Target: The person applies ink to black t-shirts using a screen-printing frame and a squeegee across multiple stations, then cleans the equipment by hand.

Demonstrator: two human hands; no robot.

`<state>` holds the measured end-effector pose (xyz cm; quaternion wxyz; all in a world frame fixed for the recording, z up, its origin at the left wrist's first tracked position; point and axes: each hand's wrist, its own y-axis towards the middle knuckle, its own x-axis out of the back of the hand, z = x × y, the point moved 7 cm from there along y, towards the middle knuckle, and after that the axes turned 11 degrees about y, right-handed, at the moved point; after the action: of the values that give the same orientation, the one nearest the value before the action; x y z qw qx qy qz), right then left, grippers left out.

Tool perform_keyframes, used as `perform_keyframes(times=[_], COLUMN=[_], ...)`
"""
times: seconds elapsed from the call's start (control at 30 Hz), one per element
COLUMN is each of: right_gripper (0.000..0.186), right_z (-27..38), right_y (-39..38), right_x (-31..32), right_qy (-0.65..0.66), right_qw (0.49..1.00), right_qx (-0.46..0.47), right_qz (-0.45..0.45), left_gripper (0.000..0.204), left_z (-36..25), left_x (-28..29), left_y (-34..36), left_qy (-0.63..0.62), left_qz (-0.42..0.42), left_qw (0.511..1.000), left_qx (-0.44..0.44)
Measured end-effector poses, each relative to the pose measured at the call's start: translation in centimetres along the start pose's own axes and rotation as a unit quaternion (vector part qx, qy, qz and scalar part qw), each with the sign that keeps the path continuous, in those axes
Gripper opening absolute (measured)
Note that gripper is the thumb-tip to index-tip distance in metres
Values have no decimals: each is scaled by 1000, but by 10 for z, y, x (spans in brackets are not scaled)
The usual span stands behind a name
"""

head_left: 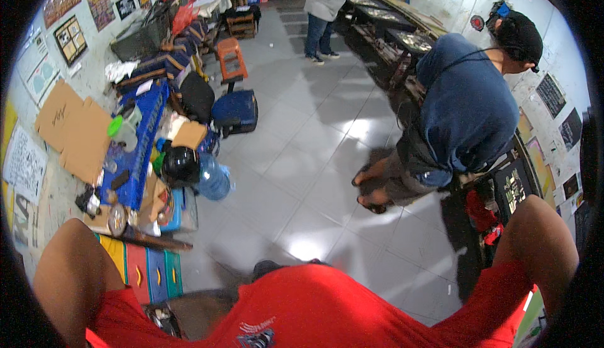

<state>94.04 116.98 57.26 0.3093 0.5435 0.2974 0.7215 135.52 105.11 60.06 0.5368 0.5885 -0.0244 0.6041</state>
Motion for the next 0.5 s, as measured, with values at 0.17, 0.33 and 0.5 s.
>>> perform_keyframes(times=[0.17, 0.33, 0.5], right_gripper=[35, 35, 35], right_z=[-5, -10, -10], right_y=[32, 32, 4], right_x=[-83, -119, -117], right_qy=[-17, -67, -128], right_qw=[999, 994, 981], right_qx=[-34, -83, -143], right_qz=[26, 2, -29], left_gripper=[24, 24, 24], left_z=[36, 50, 31], left_x=[-58, -109, -151], left_y=[59, 123, 184], left_qy=[-11, -57, -114], left_qz=[16, -4, -22], left_qw=[999, 988, 960], left_qx=[-48, -145, -255])
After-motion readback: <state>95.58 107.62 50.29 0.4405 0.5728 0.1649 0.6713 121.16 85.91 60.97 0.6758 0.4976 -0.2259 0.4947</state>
